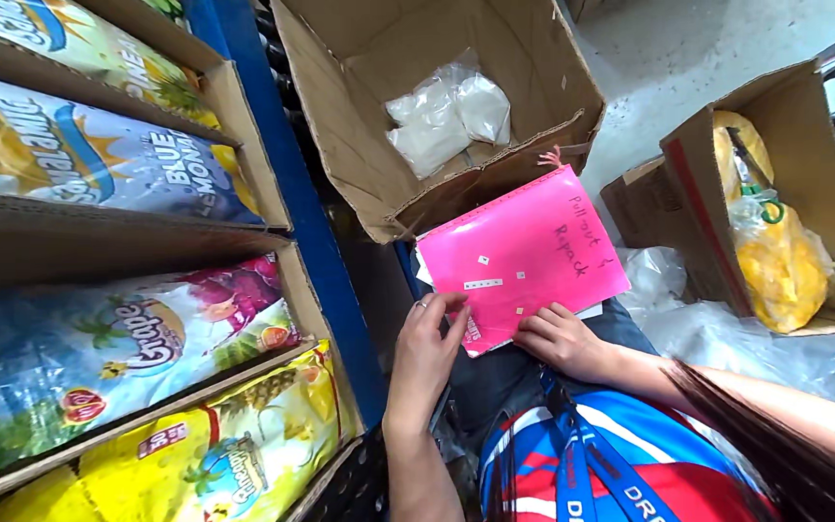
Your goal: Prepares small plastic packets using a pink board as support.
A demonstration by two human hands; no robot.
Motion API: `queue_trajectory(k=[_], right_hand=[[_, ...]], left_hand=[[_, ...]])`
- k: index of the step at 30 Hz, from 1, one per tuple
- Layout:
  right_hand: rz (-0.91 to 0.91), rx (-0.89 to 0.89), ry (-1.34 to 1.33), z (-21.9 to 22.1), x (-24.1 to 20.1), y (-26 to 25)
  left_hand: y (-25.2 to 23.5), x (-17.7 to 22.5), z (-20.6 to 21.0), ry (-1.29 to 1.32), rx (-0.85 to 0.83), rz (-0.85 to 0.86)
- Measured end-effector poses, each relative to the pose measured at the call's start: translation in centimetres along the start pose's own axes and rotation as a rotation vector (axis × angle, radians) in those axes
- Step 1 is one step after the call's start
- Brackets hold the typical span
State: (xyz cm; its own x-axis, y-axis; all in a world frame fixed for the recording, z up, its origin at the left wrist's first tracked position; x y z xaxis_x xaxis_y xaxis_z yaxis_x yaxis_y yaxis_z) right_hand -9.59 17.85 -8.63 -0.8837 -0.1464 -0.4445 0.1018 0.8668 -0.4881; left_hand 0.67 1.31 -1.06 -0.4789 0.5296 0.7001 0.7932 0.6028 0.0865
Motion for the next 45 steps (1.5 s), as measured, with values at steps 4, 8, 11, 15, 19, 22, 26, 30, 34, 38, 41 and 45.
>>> queue_trajectory(k=[4,8,11,15,19,22,26,30,34,38,41,45], right_hand=[[0.46,-0.059,-0.474,-1.9,1.0,-1.7],[0.891,-0.052,-0.955,-4.2,2.0,-4.1],[1.018,-0.022,-1.176,-4.9,1.8,-5.1],[1.058,0.008,-1.328,-5.2,1.2,-5.3],[1.071,0.012,-1.416,-5.3,0.9,-5.3],[1.053,0.005,-1.49,-5.4,0.7,-5.3],[1.048,0.0,-1.554,-5.7,0.7,-5.3],[1.053,0.004,-1.556,-5.8,0.8,-5.3],[1.05,0.012,-1.52,-5.9,0.8,-5.4],[1.035,0.021,-1.485,-6.0,0.8,-5.5],[1.021,0.02,-1.463,-6.2,0.9,-5.6],[0.97,-0.032,-1.457,-6.6,1.1,-5.6]], left_hand=[[0.0,0.5,-0.3,0.051,-0.002,0.019],[0.0,2.3,-0.2,0.288,-0.034,0.049],[-0.2,3.9,0.4,0.47,-0.029,0.053],[-0.3,4.9,0.7,0.617,-0.032,0.012],[-0.3,5.2,0.7,0.66,-0.017,-0.004],[-0.2,5.5,0.6,0.674,-0.007,-0.014],[-0.2,5.9,0.6,0.677,0.018,-0.028],[-0.2,6.2,0.7,0.626,0.05,-0.009],[-0.1,6.6,0.7,0.554,0.076,0.03],[0.0,7.1,0.5,0.515,0.085,0.047],[0.0,7.3,0.4,0.517,0.082,0.047],[0.1,7.2,0.2,0.558,0.067,0.021]])
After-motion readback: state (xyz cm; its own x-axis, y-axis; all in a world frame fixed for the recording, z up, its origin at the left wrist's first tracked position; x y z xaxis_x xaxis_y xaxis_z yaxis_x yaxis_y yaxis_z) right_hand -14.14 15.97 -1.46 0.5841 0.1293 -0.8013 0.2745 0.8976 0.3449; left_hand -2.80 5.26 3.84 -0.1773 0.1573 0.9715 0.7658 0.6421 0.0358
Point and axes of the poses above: each hand's wrist, its own y-axis away from the middle knuckle, its own z-axis out of the palm, x = y × z, the point moved 5 cm from there along -y, towards the middle knuckle, and after that the axes turned 6 degrees about y, right-handed, at the moved point
